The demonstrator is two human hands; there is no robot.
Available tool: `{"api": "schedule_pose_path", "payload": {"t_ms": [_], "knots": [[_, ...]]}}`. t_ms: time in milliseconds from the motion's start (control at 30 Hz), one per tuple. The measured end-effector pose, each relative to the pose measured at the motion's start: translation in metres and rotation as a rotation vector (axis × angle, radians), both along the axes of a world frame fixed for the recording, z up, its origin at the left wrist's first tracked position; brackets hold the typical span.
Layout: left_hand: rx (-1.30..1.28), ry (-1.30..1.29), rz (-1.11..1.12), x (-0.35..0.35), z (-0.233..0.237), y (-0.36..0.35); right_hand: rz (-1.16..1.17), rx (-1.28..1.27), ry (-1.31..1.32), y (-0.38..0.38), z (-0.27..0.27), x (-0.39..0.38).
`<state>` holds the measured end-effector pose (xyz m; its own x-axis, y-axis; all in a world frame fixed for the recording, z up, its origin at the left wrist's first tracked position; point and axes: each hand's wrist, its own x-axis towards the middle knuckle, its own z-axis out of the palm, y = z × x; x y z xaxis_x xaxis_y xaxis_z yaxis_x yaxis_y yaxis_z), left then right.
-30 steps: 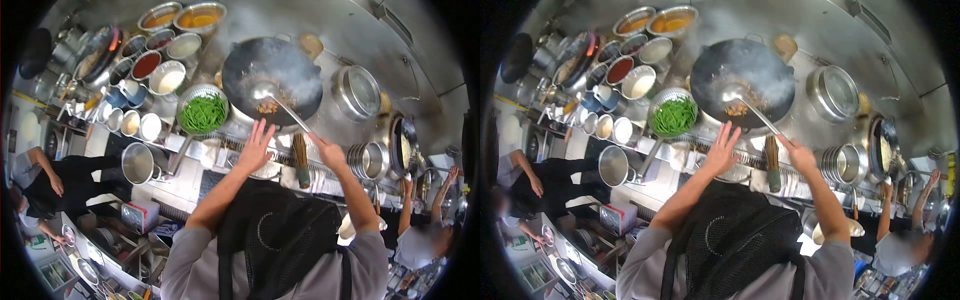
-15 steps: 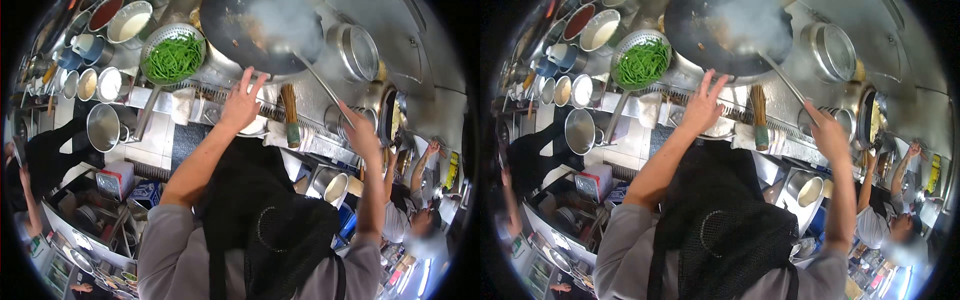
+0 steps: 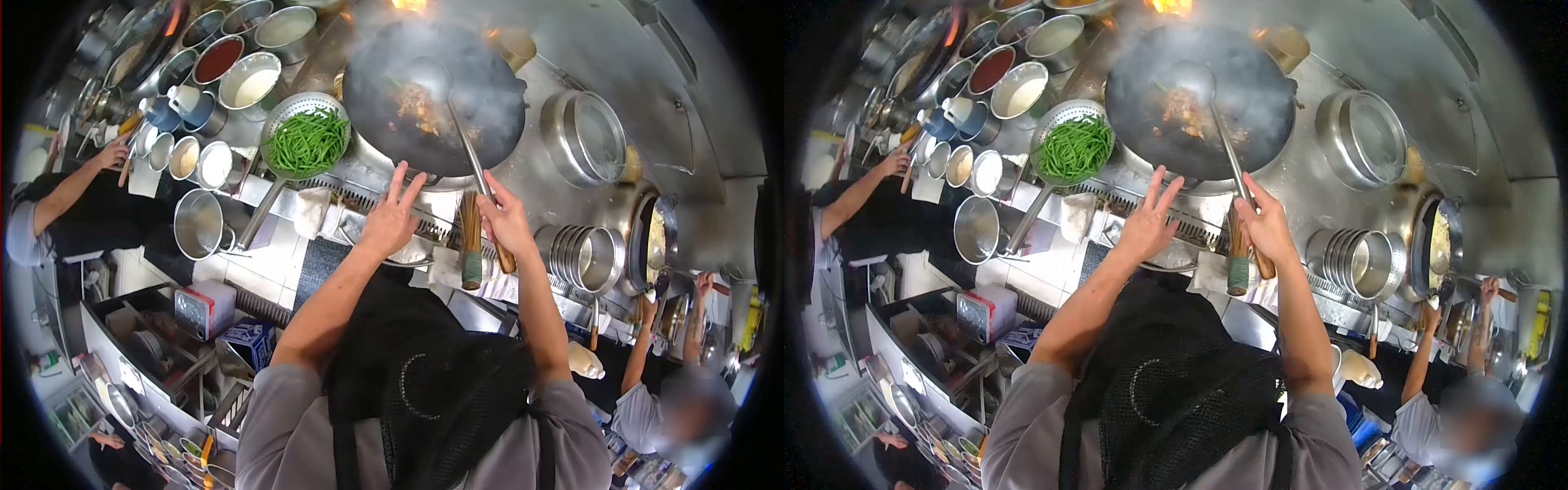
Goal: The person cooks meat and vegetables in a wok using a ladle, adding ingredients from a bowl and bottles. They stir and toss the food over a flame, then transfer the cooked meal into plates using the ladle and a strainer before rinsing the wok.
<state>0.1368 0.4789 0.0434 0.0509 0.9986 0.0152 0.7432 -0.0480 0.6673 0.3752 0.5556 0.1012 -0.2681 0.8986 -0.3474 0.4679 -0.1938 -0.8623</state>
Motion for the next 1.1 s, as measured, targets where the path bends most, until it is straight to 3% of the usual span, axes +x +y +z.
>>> {"api": "schedule_pose_path", "payload": {"t_ms": [67,167,333,400,533,600,700,767,833,933,1100], "knots": [[0.016,0.008,-0.001,0.000,0.001,-0.003,-0.118,-0.166,0.252,-0.011,0.014,-0.011],[-0.049,0.014,0.012,0.004,0.005,-0.001,-0.088,-0.287,0.256,0.003,0.010,-0.010],[-0.059,-0.036,0.049,0.006,0.004,-0.001,-0.058,-0.214,0.169,0.001,0.017,-0.016],[-0.097,-0.042,0.047,0.004,0.005,0.000,-0.046,-0.336,0.274,-0.003,0.019,-0.009],[-0.057,-0.040,0.051,0.006,0.001,-0.001,-0.018,-0.236,0.152,0.001,0.012,-0.016],[-0.059,-0.034,0.044,0.004,0.000,-0.002,-0.077,-0.318,0.308,-0.004,0.022,-0.015],[-0.059,-0.031,0.043,0.004,-0.001,-0.001,-0.029,-0.455,0.331,-0.010,0.026,-0.009],[-0.050,-0.046,0.051,0.005,0.000,-0.001,-0.059,-0.440,0.331,-0.007,0.011,-0.014],[-0.052,-0.040,0.038,0.002,0.002,-0.001,-0.004,-0.244,0.164,0.000,0.008,-0.019],[-0.041,-0.010,0.018,-0.001,0.000,-0.002,-0.031,-0.333,0.328,-0.008,0.022,-0.009],[-0.036,-0.028,0.027,0.001,0.003,-0.001,0.026,-0.284,0.174,-0.003,-0.002,-0.005]]}}
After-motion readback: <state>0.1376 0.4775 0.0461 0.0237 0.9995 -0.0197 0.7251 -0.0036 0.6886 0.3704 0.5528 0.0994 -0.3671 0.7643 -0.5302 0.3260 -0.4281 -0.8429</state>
